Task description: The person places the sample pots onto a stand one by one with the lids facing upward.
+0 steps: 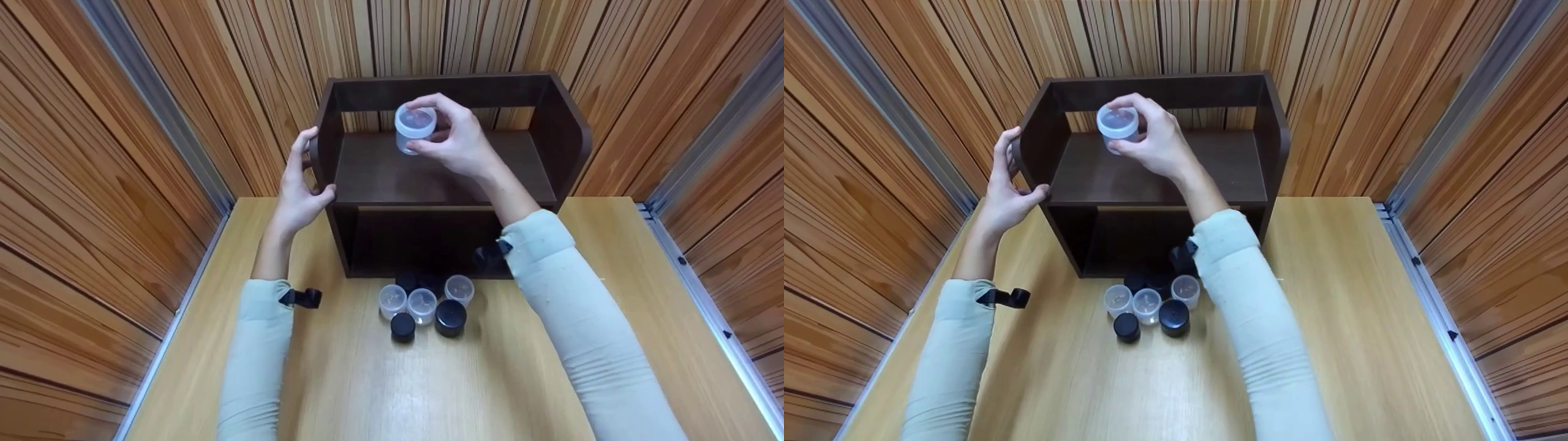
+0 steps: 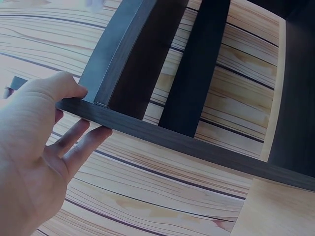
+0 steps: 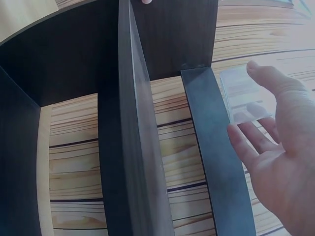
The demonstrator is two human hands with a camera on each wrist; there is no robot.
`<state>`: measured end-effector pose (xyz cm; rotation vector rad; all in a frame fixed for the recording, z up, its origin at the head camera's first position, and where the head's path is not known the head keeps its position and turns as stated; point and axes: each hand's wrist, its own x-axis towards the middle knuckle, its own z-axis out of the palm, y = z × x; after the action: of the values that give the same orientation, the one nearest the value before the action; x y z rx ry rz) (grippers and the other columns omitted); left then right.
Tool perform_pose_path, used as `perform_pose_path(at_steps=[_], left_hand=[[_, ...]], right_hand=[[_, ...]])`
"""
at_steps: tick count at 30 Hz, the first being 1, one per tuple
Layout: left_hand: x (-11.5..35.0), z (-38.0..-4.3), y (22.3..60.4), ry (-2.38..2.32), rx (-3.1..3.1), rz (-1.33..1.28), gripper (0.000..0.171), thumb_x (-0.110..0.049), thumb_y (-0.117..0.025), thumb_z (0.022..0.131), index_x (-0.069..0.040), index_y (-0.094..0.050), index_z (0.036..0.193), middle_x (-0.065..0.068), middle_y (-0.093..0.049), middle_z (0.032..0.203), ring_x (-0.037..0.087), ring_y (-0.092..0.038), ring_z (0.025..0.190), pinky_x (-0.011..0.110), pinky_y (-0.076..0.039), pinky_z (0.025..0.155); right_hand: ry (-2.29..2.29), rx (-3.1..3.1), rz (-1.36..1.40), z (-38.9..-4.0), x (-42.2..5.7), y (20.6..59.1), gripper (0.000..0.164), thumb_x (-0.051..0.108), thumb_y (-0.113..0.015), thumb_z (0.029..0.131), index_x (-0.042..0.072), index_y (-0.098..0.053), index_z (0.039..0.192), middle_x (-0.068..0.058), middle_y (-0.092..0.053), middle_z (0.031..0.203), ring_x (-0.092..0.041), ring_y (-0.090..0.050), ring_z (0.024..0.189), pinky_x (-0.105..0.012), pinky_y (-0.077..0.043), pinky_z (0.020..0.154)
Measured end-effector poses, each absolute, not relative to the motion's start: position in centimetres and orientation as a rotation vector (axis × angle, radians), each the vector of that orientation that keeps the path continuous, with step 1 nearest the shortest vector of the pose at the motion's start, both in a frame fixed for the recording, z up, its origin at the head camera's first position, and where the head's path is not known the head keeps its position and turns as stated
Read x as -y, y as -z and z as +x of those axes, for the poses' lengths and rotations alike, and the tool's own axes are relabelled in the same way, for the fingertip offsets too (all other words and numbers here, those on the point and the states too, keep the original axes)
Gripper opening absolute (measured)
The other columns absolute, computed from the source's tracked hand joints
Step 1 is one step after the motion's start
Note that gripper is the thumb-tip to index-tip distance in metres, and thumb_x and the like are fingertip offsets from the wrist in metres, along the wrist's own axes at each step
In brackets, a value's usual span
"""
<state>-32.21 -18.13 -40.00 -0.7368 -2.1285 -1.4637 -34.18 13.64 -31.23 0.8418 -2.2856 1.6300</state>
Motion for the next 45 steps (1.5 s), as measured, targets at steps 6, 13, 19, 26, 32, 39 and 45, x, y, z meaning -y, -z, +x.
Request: perform_pose_path(at_steps=[6, 13, 19, 26, 32, 39, 45], left_hand=[[17.9, -32.3, 39.9, 1.450, 2.125, -0.749, 0.089, 0.013, -0.072, 0.092, -0.004, -0.033, 0.170, 0.017, -0.039, 0.177, 0.026, -0.053, 0.144, 0.051, -0.048, 0.120], [18.0, -32.3, 39.7, 1.444, 2.142, -0.738, 0.089, 0.011, -0.073, 0.093, -0.005, -0.032, 0.171, 0.015, -0.038, 0.178, 0.024, -0.050, 0.147, 0.051, -0.045, 0.125], [17.7, -32.3, 39.3, 1.450, 2.160, -0.706, 0.089, 0.011, -0.073, 0.094, -0.008, -0.032, 0.171, 0.013, -0.041, 0.176, 0.025, -0.053, 0.144, 0.050, -0.048, 0.124], [17.3, -32.6, 39.2, 1.445, 2.139, -0.741, 0.089, 0.012, -0.074, 0.092, -0.006, -0.034, 0.169, 0.017, -0.047, 0.170, 0.030, -0.058, 0.141, 0.055, -0.045, 0.125], [17.5, -32.5, 39.0, 1.446, 2.124, -0.734, 0.089, 0.012, -0.073, 0.091, -0.006, -0.035, 0.169, 0.016, -0.051, 0.166, 0.029, -0.060, 0.137, 0.045, -0.048, 0.120], [17.7, -32.5, 39.1, 1.455, 2.137, -0.724, 0.088, 0.011, -0.073, 0.092, -0.007, -0.034, 0.170, 0.016, -0.051, 0.165, 0.027, -0.059, 0.138, 0.046, -0.048, 0.119], [17.5, -32.5, 39.0, 1.463, 2.145, -0.728, 0.089, 0.011, -0.074, 0.093, -0.008, -0.034, 0.170, 0.015, -0.049, 0.167, 0.027, -0.058, 0.141, 0.052, -0.046, 0.123]], right_hand=[[-1.620, 2.308, 0.831, -34.8, -12.2, 30.4, 0.054, 0.000, -0.088, 0.093, 0.003, -0.069, 0.144, -0.013, -0.070, 0.142, -0.016, -0.069, 0.121, -0.029, -0.064, 0.098], [-1.633, 2.306, 0.749, -35.2, -10.4, 30.9, 0.053, 0.003, -0.088, 0.094, 0.007, -0.070, 0.143, -0.013, -0.069, 0.143, -0.020, -0.068, 0.123, -0.036, -0.065, 0.102], [-1.610, 2.272, 0.684, -35.8, -9.2, 31.9, 0.055, 0.004, -0.089, 0.094, 0.007, -0.069, 0.145, -0.015, -0.068, 0.147, -0.022, -0.064, 0.133, -0.046, -0.065, 0.108], [-1.608, 2.287, 0.587, -36.1, -8.2, 33.1, 0.055, 0.005, -0.091, 0.093, 0.009, -0.071, 0.144, -0.017, -0.064, 0.141, -0.026, -0.071, 0.122, -0.039, -0.065, 0.105], [-1.581, 2.302, 0.587, -36.6, -6.7, 33.9, 0.054, 0.005, -0.090, 0.093, 0.010, -0.072, 0.144, -0.019, -0.062, 0.140, -0.032, -0.072, 0.125, -0.034, -0.065, 0.103], [-1.554, 2.371, 0.543, -37.0, -5.7, 35.6, 0.054, 0.003, -0.089, 0.093, 0.011, -0.073, 0.144, -0.022, -0.057, 0.142, -0.038, -0.072, 0.129, -0.038, -0.064, 0.108], [-1.543, 2.391, 0.501, -37.2, -5.5, 36.2, 0.053, 0.002, -0.089, 0.094, 0.013, -0.074, 0.143, -0.021, -0.056, 0.142, -0.033, -0.065, 0.132, -0.039, -0.058, 0.119]])
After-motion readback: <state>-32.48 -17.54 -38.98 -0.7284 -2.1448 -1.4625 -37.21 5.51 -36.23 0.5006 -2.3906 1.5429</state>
